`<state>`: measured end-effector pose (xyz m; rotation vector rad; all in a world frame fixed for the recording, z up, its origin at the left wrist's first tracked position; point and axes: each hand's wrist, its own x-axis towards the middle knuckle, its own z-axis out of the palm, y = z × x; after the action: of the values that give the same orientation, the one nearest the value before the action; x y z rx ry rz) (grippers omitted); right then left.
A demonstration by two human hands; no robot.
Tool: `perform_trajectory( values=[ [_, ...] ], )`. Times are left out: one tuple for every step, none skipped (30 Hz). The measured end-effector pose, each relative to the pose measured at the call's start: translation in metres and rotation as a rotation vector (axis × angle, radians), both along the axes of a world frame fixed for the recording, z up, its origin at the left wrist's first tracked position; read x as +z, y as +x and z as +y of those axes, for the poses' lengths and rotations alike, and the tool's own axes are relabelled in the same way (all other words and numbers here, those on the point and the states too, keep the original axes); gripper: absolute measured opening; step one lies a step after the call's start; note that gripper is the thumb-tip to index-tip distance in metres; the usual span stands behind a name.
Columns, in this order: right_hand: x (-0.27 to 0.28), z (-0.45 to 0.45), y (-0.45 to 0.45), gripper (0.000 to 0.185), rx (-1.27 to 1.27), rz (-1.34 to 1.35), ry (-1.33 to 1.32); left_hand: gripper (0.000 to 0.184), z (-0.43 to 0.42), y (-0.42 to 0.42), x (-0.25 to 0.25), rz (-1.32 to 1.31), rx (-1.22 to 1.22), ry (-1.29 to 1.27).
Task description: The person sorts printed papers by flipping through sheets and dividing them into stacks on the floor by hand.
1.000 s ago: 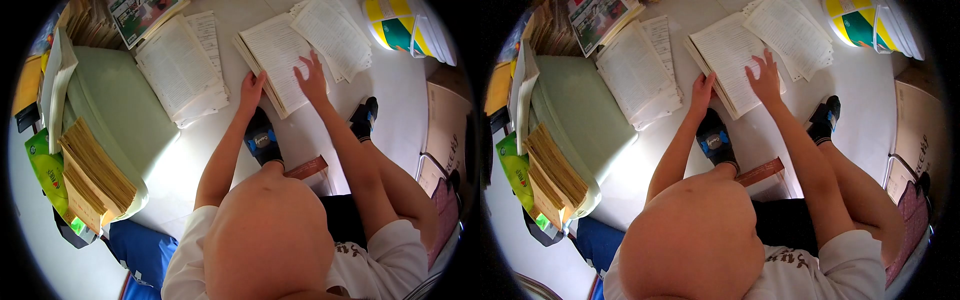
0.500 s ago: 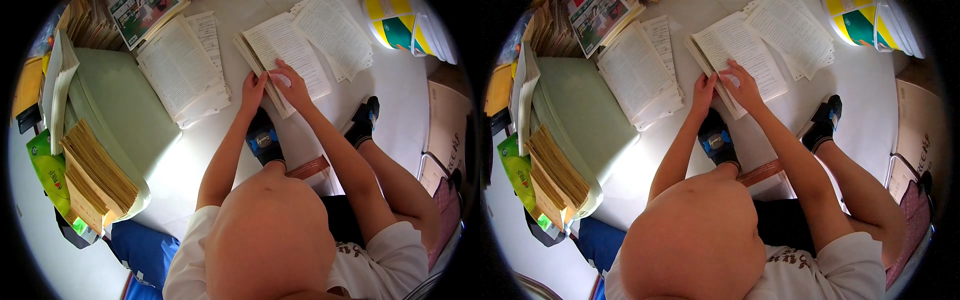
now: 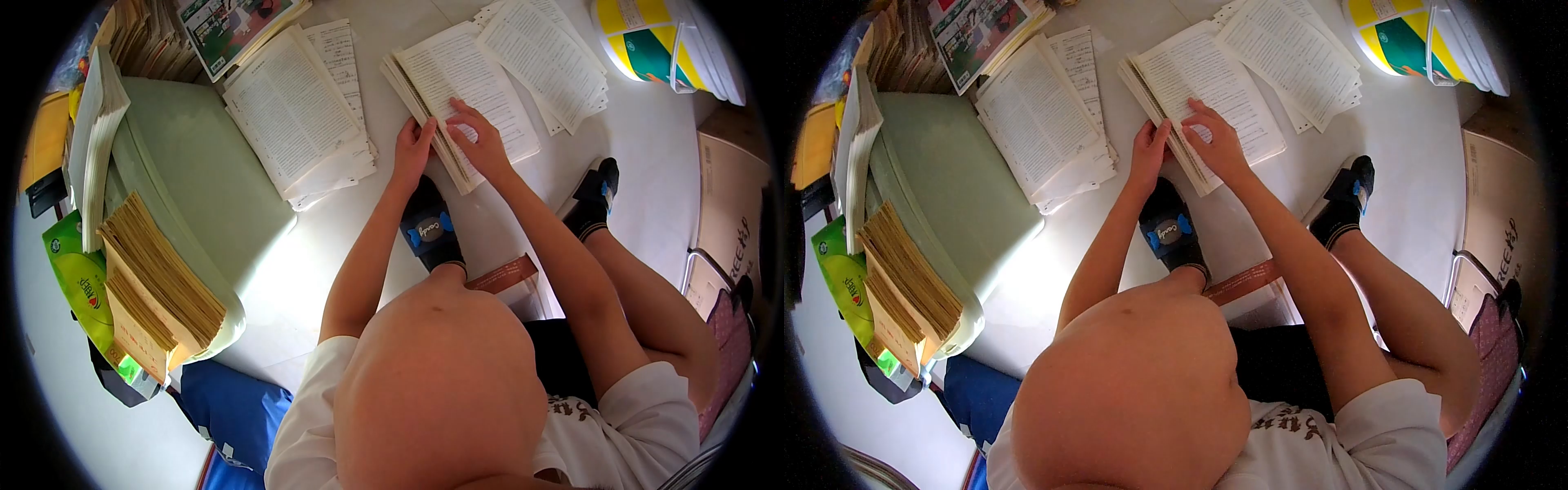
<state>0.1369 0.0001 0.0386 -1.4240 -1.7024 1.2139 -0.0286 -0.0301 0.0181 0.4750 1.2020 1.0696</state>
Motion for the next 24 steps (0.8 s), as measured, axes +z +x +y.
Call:
perform_trajectory(
  values=[
    [0.0,0.0,0.0,0.02,0.007,-0.024,0.015,0.038,0.0,0.0,-0.001,0.0,0.0,0.0],
    [0.0,0.0,0.0,0.018,0.014,-0.048,0.031,0.038,0.0,-0.001,-0.002,-0.004,-0.001,0.001],
    [0.002,-0.001,-0.001,0.018,0.014,-0.048,0.031,0.037,0.0,-0.001,-0.003,-0.008,-0.002,0.002],
    [0.003,-0.001,-0.004,0.016,0.004,-0.076,0.04,0.037,0.0,-0.001,-0.003,-0.008,-0.002,0.002],
    [0.005,-0.001,-0.006,0.015,-0.007,-0.105,0.049,0.037,0.0,-0.001,-0.004,-0.004,0.0,0.009],
    [0.004,-0.001,-0.007,0.015,-0.007,-0.105,0.049,0.036,0.0,-0.001,-0.004,0.0,0.002,0.016],
    [0.003,-0.002,-0.009,0.017,-0.005,-0.145,0.09,0.036,0.0,-0.001,-0.004,0.0,0.002,0.017],
    [0.003,-0.003,-0.011,0.02,-0.002,-0.186,0.131,0.036,0.0,-0.001,-0.004,0.002,-0.001,0.015],
    [0.004,-0.002,-0.012,0.02,-0.002,-0.186,0.132,0.036,0.001,-0.001,-0.003,0.003,-0.005,0.012],
    [0.005,-0.002,-0.014,0.025,-0.027,-0.165,0.126,0.036,0.001,-0.001,-0.001,0.003,-0.004,0.012],
    [0.007,-0.002,-0.015,0.03,-0.053,-0.145,0.12,0.036,0.001,-0.001,0.0,-0.001,-0.008,0.003],
    [0.014,-0.002,-0.017,0.03,-0.053,-0.145,0.12,0.037,0.0,-0.001,0.001,-0.005,-0.012,-0.008],
    [0.022,-0.002,-0.019,0.036,-0.031,-0.196,0.081,0.037,0.0,-0.001,0.001,-0.006,-0.012,-0.007],
    [0.029,-0.003,-0.021,0.042,-0.009,-0.246,0.042,0.037,0.001,-0.001,0.001,-0.001,-0.019,-0.006],
    [0.03,-0.003,-0.023,0.042,-0.01,-0.247,0.042,0.037,0.0,-0.002,0.0,0.003,-0.025,-0.005],
    [0.031,-0.003,-0.025,0.043,0.004,-0.29,0.046,0.037,0.0,-0.002,-0.001,0.003,-0.026,-0.005],
    [0.032,-0.003,-0.026,0.044,0.019,-0.333,0.05,0.037,0.0,-0.002,-0.002,0.005,-0.025,-0.004],
    [0.027,-0.003,-0.026,0.044,0.019,-0.333,0.05,0.038,0.0,-0.002,-0.003,0.006,-0.025,-0.003],
    [0.021,-0.002,-0.027,0.042,-0.004,-0.351,0.152,0.038,0.0,-0.002,-0.003,0.006,-0.025,-0.003],
    [0.016,-0.001,-0.027,0.04,-0.027,-0.368,0.254,0.038,0.001,-0.002,-0.004,0.011,-0.027,-0.003],
    [0.018,0.001,-0.027,0.04,-0.026,-0.369,0.254,0.039,0.001,-0.002,-0.002,0.017,-0.03,-0.002],
    [0.02,0.005,-0.026,0.037,-0.003,-0.37,0.215,0.039,0.001,-0.002,0.0,0.015,-0.03,-0.002],
    [0.022,0.008,-0.024,0.034,0.021,-0.373,0.176,0.039,0.001,-0.002,0.001,0.017,-0.033,-0.009],
    [0.026,0.014,-0.02,0.034,0.021,-0.376,0.176,0.04,0.001,-0.002,0.003,0.019,-0.036,-0.015]
  ],
)
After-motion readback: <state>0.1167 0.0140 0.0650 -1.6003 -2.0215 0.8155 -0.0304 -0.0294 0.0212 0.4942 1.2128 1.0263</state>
